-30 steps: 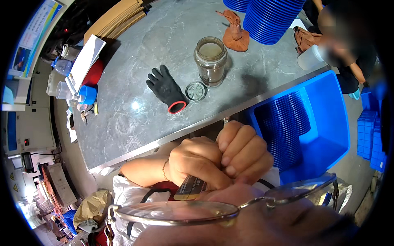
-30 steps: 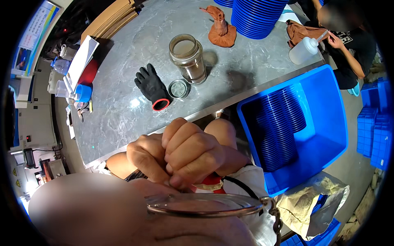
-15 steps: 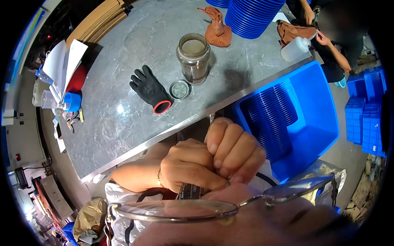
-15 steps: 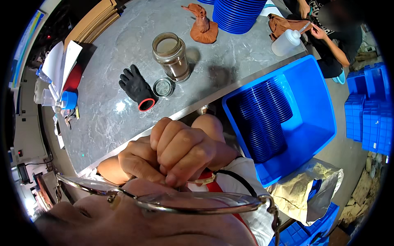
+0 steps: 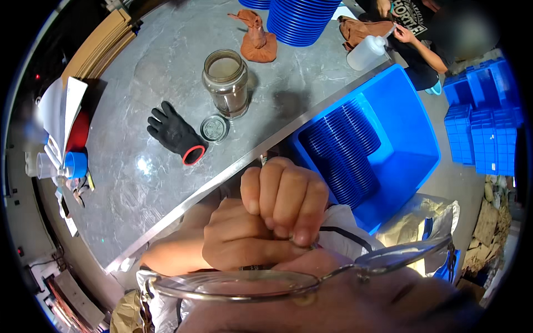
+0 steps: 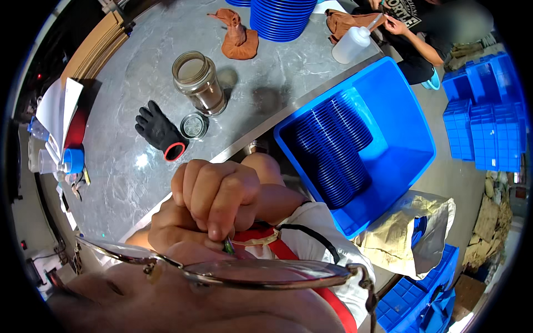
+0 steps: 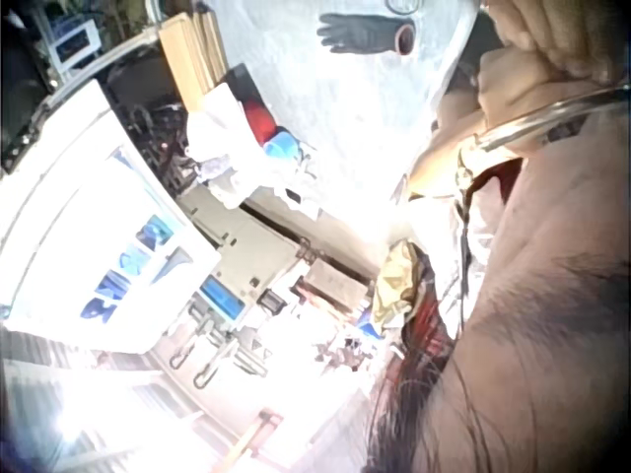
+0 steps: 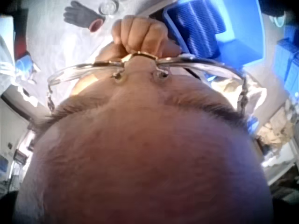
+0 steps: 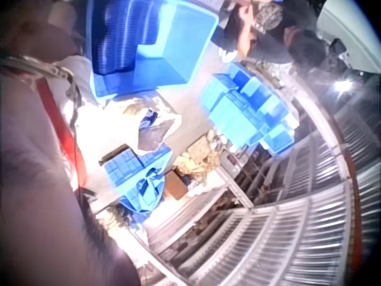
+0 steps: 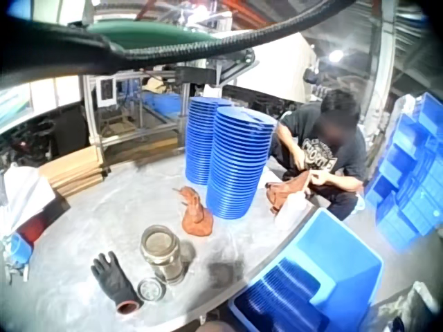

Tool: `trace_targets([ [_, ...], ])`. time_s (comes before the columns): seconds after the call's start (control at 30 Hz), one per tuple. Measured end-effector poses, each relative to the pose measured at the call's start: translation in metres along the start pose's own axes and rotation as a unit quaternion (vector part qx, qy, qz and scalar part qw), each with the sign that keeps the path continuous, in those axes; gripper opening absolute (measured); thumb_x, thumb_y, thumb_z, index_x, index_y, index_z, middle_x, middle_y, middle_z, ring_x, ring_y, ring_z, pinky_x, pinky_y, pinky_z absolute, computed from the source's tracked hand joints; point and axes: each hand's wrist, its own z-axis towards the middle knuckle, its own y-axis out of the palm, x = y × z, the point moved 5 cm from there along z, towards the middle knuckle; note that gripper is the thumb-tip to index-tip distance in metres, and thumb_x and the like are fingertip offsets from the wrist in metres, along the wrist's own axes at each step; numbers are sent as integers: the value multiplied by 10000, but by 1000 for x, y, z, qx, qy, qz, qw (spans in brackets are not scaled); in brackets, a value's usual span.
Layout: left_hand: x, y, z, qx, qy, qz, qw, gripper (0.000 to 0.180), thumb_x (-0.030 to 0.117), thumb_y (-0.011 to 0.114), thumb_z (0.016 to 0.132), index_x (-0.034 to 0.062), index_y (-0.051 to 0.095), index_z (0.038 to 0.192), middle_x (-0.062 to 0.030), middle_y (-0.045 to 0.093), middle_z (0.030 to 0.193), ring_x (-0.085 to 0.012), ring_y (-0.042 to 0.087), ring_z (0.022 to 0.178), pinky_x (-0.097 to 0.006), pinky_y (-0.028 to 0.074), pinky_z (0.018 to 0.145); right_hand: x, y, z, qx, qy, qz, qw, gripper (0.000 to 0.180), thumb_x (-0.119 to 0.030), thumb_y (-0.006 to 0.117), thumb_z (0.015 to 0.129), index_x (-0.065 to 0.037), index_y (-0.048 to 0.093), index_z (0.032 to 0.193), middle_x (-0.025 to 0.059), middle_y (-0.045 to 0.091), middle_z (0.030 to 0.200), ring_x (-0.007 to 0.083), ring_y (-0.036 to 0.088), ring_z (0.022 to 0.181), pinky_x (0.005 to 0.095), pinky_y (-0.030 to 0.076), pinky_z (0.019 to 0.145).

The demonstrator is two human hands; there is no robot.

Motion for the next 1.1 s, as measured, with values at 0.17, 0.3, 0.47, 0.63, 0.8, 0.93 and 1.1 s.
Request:
trace_targets([
  [0.17,-8,-2,-17,-27,-62,33,997,138,22,706,676,12,666,808,-52,608,681,-133,563,557,-208,420,517,10,-15,-4,25,-3,-21,999,177,-182,572,890,-98,551,736,8,521,735,132,464,690,277,388,661],
  [0.3,-45,-33,-21,149,-339,158,915,98,34,655,785,-22,636,863,-46,627,759,-90,557,664,-209,445,611,50,-76,-35,166,157,-74,971,131,-143,534,905,-57,509,809,36,508,812,135,491,783,283,419,718],
  [0.47,-62,-52,-17,181,-418,47,889,123,105,632,844,-13,643,877,32,549,735,-46,454,656,-201,380,602,40,-92,-27,194,181,-268,926,56,-64,552,873,-20,535,904,39,537,862,93,505,782,231,430,705],
  [0.63,-57,-58,-4,172,-374,71,908,137,103,603,867,-32,621,860,-25,616,752,-68,535,687,-202,434,644,29,-77,-17,234,184,-236,925,121,-7,574,858,-24,562,977,12,586,839,49,521,724,181,434,668],
  [0.8,-61,-61,-10,135,-392,153,897,153,87,649,838,-26,642,941,6,603,753,-35,512,681,-181,421,621,33,-80,-21,195,162,-306,918,150,-8,587,854,-16,555,1000,17,584,868,61,532,780,196,439,691],
  [0.93,-63,-69,-11,162,-355,165,906,140,71,653,832,-27,647,931,-2,617,758,-41,528,675,-175,431,610,36,-82,-20,133,156,-333,921,266,19,628,796,6,550,1049,71,589,979,128,576,881,244,465,758],
  [1.1,-64,-65,-10,191,-347,157,905,155,66,682,806,-23,655,930,47,546,691,-9,428,606,-158,337,530,29,-82,-15,-5,64,-568,820,380,87,637,711,21,542,1074,157,594,1025,229,603,921,308,481,810],
])
